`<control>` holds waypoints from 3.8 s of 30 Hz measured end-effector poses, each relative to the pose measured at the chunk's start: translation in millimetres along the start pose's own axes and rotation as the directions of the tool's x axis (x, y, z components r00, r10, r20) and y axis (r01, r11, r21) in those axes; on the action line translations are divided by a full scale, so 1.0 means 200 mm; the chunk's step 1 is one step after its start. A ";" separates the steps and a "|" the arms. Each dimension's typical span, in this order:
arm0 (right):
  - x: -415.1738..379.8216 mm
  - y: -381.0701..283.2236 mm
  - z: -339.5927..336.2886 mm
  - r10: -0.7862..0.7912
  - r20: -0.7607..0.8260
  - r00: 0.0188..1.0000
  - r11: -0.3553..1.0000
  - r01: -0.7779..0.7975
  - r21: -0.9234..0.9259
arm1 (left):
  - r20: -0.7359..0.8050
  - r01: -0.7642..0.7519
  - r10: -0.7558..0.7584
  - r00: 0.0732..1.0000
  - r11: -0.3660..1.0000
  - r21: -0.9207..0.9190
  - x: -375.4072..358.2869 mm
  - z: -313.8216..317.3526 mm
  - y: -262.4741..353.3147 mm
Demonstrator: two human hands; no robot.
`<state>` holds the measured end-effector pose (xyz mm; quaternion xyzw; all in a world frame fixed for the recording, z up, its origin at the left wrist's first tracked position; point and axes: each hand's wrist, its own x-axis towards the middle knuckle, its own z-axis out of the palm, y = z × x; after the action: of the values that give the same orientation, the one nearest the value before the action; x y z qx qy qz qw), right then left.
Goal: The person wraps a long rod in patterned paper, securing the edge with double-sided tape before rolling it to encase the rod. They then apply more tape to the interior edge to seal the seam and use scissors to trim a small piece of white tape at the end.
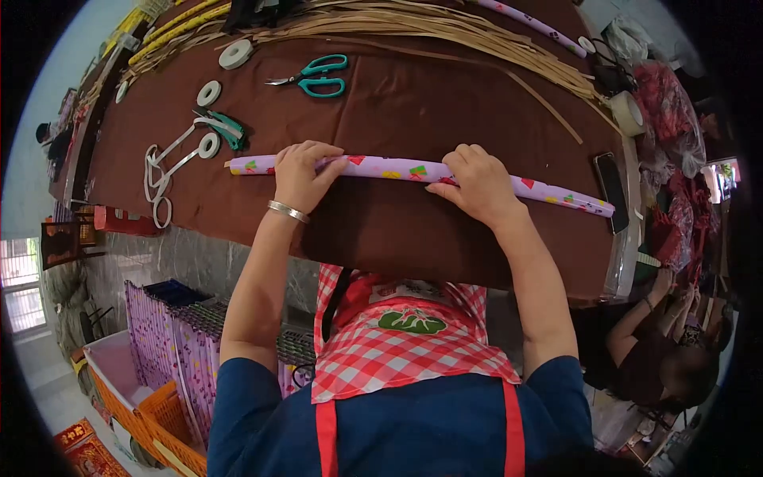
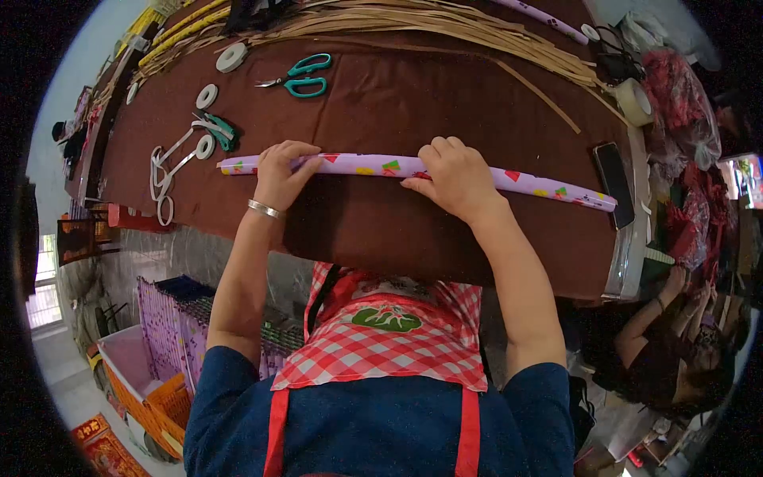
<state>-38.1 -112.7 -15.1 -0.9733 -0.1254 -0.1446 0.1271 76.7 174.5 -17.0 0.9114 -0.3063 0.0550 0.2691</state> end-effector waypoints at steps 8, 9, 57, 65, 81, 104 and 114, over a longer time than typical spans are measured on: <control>-0.01 0.00 0.02 0.013 0.003 1.000 1.000 -0.013 -0.011 | -0.041 0.119 -0.118 0.992 0.992 0.029 0.03 0.06 -0.02; 0.00 -0.01 -0.01 0.033 0.081 0.996 0.999 -0.032 -0.015 | -0.058 0.117 -0.114 0.992 0.992 0.052 0.03 0.07 -0.01; 0.03 -0.17 0.04 -0.008 -0.021 1.000 0.999 0.007 -0.052 | 0.052 -0.352 0.349 0.936 0.919 0.180 -0.07 0.11 0.22; -0.28 0.13 -0.21 0.122 -0.035 0.992 0.992 -0.123 -0.035 | 0.035 -0.259 0.258 0.965 0.935 0.243 -0.15 -0.05 0.01; -0.35 0.16 -0.18 0.114 -0.076 0.991 0.993 -0.114 0.006 | 0.165 -0.239 0.206 0.964 0.947 0.215 -0.18 0.27 0.51; -0.58 0.24 -0.18 0.287 -0.070 0.955 0.926 -0.295 -0.234 | 0.337 -0.436 0.388 0.858 0.897 0.077 -0.06 0.51 0.91; -0.69 0.16 -0.30 0.323 -0.167 0.932 0.903 -0.356 -0.239 | 0.287 -0.444 0.413 0.864 0.895 0.051 -0.05 0.52 0.91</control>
<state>-171.4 -188.0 -8.5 -0.9775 0.0749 -0.1956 0.0267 -44.5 4.0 -24.1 0.8334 -0.5311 0.0069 0.1529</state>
